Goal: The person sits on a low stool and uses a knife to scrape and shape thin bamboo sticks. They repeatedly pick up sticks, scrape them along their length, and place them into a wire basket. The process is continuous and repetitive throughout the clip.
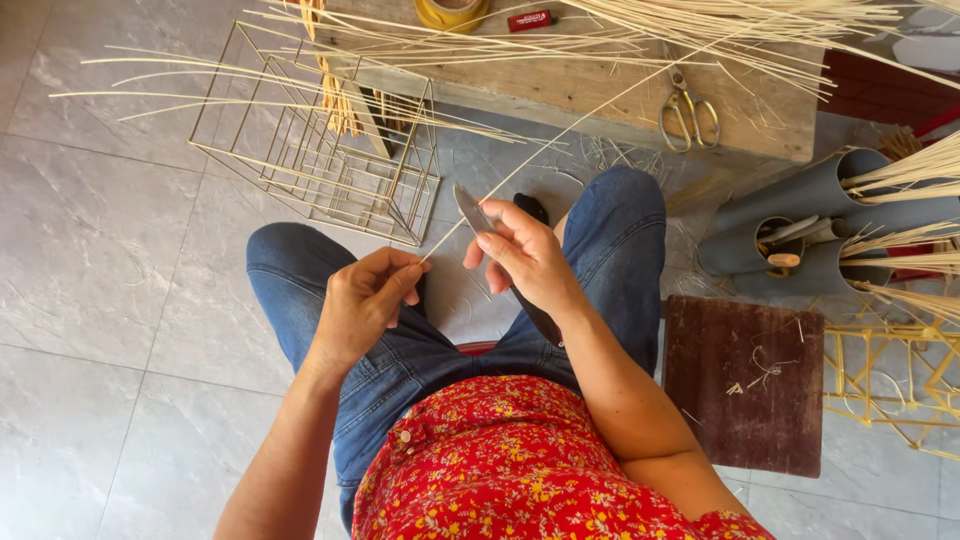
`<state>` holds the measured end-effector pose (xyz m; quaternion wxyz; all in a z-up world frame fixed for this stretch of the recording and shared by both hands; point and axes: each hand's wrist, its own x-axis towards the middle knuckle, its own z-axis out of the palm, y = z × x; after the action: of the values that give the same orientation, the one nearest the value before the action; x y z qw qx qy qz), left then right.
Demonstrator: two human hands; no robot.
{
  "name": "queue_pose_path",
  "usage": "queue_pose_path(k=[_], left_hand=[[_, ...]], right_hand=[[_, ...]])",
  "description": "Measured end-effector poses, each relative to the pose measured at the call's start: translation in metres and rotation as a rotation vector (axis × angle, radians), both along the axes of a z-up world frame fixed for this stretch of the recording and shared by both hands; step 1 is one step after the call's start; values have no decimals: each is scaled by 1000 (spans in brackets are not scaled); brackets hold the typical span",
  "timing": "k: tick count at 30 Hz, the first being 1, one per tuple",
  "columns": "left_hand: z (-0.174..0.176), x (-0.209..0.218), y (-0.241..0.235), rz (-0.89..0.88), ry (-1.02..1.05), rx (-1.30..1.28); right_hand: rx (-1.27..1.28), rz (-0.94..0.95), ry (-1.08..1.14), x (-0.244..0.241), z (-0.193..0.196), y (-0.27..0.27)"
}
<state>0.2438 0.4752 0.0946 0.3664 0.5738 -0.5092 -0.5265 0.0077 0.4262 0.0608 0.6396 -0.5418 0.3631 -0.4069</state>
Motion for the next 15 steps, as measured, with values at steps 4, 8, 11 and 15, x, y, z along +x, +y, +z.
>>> queue_pose_path(k=[4, 8, 11, 15], left_hand=[[2, 11, 18, 1, -24, 38], [1, 23, 30, -29, -22, 11], [0, 33, 37, -34, -53, -8], [-5, 44, 44, -16, -123, 5]], right_hand=[[37, -69, 18, -6, -6, 1], [41, -134, -12, -20, 0, -3], [50, -193, -78, -36, 7, -6], [-50, -291, -70, -57, 12, -11]])
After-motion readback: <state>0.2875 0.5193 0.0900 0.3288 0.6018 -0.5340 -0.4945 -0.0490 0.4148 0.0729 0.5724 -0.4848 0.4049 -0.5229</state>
